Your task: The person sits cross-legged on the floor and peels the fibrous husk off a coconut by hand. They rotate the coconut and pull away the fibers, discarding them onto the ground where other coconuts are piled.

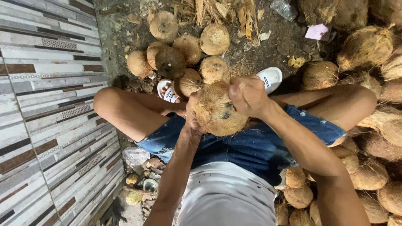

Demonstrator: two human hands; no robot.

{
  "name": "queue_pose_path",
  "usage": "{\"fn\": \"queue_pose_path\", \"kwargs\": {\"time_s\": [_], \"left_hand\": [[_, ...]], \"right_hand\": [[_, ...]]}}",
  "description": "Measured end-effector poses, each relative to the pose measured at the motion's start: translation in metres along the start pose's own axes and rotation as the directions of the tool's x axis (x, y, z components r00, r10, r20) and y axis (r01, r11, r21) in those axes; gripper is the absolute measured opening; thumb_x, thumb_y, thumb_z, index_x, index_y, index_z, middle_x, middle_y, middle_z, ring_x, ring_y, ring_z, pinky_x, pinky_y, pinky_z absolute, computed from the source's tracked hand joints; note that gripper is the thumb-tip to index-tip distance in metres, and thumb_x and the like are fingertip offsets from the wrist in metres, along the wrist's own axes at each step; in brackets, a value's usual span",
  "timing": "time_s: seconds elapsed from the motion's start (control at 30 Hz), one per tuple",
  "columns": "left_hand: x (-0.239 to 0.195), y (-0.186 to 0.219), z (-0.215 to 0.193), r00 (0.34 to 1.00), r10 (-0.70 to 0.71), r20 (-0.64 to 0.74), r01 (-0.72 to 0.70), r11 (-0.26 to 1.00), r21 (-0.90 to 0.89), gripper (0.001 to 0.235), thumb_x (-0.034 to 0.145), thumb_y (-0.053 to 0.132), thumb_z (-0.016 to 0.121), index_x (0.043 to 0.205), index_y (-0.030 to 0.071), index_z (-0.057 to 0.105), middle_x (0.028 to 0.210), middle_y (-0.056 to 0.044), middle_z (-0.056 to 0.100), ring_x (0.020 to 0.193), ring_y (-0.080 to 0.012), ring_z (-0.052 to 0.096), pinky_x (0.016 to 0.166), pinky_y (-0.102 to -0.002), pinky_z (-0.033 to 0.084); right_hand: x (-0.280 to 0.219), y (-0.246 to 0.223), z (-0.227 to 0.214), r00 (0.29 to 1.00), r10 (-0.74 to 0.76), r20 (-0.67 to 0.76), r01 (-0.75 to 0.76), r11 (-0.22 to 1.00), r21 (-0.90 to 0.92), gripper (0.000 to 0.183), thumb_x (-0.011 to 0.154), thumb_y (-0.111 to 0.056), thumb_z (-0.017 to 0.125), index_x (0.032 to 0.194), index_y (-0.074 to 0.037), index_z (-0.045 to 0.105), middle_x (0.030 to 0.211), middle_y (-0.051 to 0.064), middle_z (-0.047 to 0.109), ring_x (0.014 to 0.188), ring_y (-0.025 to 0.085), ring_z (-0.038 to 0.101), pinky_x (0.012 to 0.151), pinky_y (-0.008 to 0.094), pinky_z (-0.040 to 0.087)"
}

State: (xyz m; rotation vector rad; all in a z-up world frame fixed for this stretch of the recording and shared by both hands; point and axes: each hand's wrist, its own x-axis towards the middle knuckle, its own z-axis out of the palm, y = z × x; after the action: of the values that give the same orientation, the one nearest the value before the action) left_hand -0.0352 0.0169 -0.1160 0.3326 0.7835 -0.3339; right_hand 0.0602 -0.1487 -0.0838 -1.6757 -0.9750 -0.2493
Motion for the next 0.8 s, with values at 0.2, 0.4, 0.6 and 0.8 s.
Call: {"fn": "queue_pose_path", "kwargs": {"time_s": [0.2, 0.4, 0.6, 0.8], "left_hand": [[-0.042, 0.005, 0.063, 0.991, 0.019, 0.135, -0.027, 0.998, 0.053, 0.040, 0.092, 0.045, 0.069, 0.117, 0.013, 0.073, 0.105, 0.008, 0.072, 0.107, -0.0035, 0.063, 0.097, -0.023, 0.049], [-0.021, 0.015, 0.037, 0.999, 0.014, 0.030, -0.015, 1.000, 0.015, 0.045, 0.084, 0.028, 0.075, 0.115, -0.004, 0.068, 0.112, -0.025, 0.070, 0.102, -0.0397, 0.069, 0.094, -0.055, 0.054], [-0.035, 0.009, 0.045, 0.996, -0.063, 0.056, 0.059, 0.996, 0.068, 0.050, 0.085, 0.035, 0.074, 0.119, -0.002, 0.068, 0.114, -0.024, 0.070, 0.103, -0.0367, 0.070, 0.096, -0.052, 0.054], [-0.004, -0.008, -0.012, 0.983, -0.014, 0.182, 0.013, 1.000, 0.008, 0.048, 0.099, 0.038, 0.059, 0.132, 0.003, 0.061, 0.120, -0.016, 0.069, 0.110, -0.0200, 0.067, 0.089, -0.033, 0.056]], "right_hand": [[0.026, -0.021, -0.010, 0.969, 0.224, -0.102, -0.192, 0.948, 0.255, 0.051, 0.104, -0.012, 0.047, 0.053, -0.016, 0.041, 0.041, -0.002, 0.037, 0.031, 0.014, 0.030, 0.033, 0.026, 0.027], [0.050, -0.046, -0.028, 0.989, 0.093, 0.118, -0.050, 0.943, -0.328, 0.077, 0.085, -0.085, 0.048, 0.085, -0.008, 0.056, 0.062, 0.005, 0.047, 0.048, 0.019, 0.047, 0.042, 0.027, 0.039], [0.051, -0.052, -0.027, 0.990, -0.040, 0.138, 0.092, 0.915, -0.393, 0.034, 0.106, -0.041, 0.045, 0.099, -0.009, 0.054, 0.073, 0.007, 0.056, 0.048, 0.021, 0.052, 0.041, 0.031, 0.043], [0.026, -0.041, -0.024, 0.999, 0.042, 0.032, -0.033, 0.971, -0.237, 0.018, 0.090, -0.018, 0.050, 0.088, -0.011, 0.066, 0.060, 0.004, 0.057, 0.042, 0.019, 0.052, 0.041, 0.029, 0.047]]}}
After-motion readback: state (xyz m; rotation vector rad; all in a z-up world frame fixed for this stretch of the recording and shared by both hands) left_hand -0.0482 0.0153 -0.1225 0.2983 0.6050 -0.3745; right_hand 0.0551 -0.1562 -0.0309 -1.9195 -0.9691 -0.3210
